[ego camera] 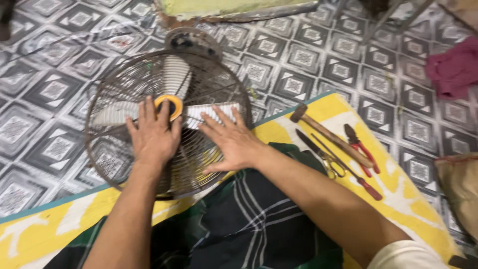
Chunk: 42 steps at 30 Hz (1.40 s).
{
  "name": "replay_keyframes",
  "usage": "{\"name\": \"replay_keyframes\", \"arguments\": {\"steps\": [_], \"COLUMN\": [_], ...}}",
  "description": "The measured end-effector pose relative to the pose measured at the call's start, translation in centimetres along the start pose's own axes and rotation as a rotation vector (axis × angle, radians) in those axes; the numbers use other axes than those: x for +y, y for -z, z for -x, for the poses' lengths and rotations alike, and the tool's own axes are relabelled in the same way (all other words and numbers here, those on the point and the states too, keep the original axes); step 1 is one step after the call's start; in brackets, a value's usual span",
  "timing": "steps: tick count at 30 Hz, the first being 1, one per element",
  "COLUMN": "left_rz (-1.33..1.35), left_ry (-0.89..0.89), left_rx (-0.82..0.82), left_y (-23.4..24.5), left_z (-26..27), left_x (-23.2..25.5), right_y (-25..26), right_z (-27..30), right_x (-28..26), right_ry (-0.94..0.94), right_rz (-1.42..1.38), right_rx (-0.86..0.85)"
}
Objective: The person removes the front grille of an electric fan, then reattaches it. The person sits on a mat on the floor and handles the fan components by hand.
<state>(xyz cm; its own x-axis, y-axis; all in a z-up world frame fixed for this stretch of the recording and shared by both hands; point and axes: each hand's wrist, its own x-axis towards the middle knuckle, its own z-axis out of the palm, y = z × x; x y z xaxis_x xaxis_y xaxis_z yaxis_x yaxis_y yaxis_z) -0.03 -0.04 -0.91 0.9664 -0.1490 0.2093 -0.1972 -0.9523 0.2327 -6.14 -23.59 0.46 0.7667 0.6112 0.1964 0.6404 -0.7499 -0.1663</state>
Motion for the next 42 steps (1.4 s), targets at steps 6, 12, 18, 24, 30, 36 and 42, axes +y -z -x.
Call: {"name": "replay_keyframes", "arguments": {"steps": [6, 12, 18, 24, 30, 36, 42], "left_rz": [0.004, -0.005, -0.006, -0.025, -0.028, -0.042, -0.075], "left_ry": [0.001, 0.000, -0.011, -0.017, -0.019, -0.039, 0.021], "left_rx": [-0.035, -0.067, -0.062, -0.045, -0.035, -0.042, -0.056], "left_y": [0.2, 0.3, 0.2, 0.4, 0.3, 0.4, 0.5], "left_z": [-0.2, -0.1, -0.1, -0.1, 0.1, 0.0, 0.1], "left_x": [-0.3, -0.1, 0.0, 0.1, 0.1, -0.1, 0.7], "right_y": [0.0, 0.7, 2.5, 2.6, -1.1, -6.2, -8.8], "right_z": [-0.3, -0.4, 0.0, 6.7, 18.1, 24.7, 25.7], "right_x": [-0.3, -0.3, 5.1, 15.9, 21.1, 22.9, 25.3], "right_ry": [-0.010, -0.026, -0.251, -0.513, -0.849, -0.963, -0.914], "right_rz": [-0.006, 0.008, 0.134, 0.236, 0.282, 0.267, 0.325], "right_rx": [-0.005, -0.029, 0.070, 0.127, -0.152, -0.247, -0.109]}}
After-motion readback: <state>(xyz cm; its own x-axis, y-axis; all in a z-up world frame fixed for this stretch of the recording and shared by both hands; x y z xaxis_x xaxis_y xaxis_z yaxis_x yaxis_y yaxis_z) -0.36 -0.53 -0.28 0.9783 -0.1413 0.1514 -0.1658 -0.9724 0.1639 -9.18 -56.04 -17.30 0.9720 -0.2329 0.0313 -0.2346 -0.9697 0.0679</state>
